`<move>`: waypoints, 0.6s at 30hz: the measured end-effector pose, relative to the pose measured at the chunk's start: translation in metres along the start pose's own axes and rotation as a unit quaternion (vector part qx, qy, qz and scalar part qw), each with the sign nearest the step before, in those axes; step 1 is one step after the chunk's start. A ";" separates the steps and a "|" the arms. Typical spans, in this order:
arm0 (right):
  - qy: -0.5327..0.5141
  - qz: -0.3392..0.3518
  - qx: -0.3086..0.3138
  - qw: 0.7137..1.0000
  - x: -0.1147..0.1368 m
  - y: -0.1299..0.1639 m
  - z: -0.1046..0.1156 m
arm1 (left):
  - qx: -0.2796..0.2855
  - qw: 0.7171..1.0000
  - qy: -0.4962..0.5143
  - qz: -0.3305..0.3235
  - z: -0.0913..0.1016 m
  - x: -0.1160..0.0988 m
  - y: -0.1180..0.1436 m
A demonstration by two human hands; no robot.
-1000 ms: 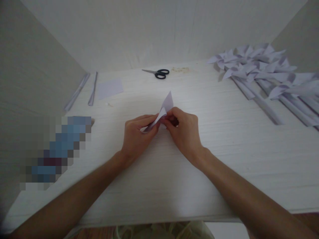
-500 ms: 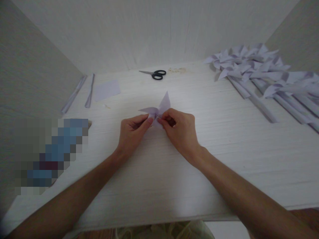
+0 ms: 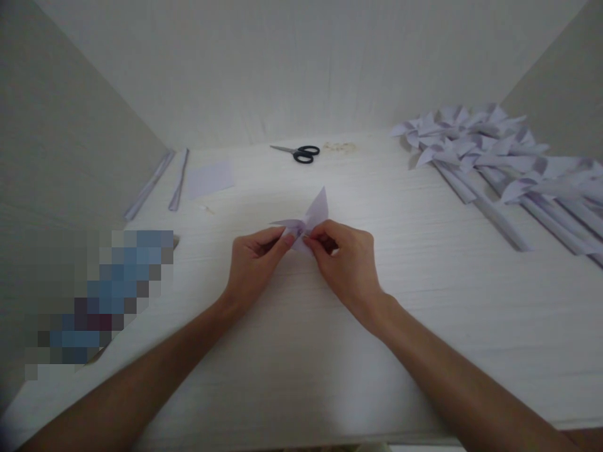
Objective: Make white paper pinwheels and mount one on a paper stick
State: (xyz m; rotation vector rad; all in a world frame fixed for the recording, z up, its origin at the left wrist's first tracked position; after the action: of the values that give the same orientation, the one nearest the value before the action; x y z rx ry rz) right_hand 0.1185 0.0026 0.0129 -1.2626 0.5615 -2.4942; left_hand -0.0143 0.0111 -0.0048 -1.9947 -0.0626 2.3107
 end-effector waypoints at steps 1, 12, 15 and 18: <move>0.001 0.001 0.000 1.000 0.000 0.000 0.000 | 0.001 1.000 0.002 -0.002 0.000 0.000 0.000; 0.015 -0.003 -0.005 1.000 -0.001 0.000 0.000 | 0.011 0.998 -0.036 -0.054 0.000 -0.003 0.002; -0.006 -0.017 -0.005 1.000 -0.003 0.001 0.000 | 0.010 0.995 -0.060 -0.074 0.001 -0.008 0.004; -0.047 -0.040 -0.003 0.998 -0.006 0.002 0.000 | 0.000 0.992 -0.088 -0.094 0.001 -0.012 0.005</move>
State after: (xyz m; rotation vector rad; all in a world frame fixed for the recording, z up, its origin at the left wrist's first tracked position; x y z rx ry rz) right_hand 0.1218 0.0034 0.0079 -1.4222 0.5058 -2.4840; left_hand -0.0138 0.0047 0.0068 -1.6991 -0.2501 2.3550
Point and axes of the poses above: each hand's wrist, its own y-axis away from the middle knuckle, its own z-axis out of the back of the hand, x = y × z, the point moved 4 cm from there along -y, towards the middle knuckle, and after that the axes turned 7 degrees about z, right-handed, at the moved point
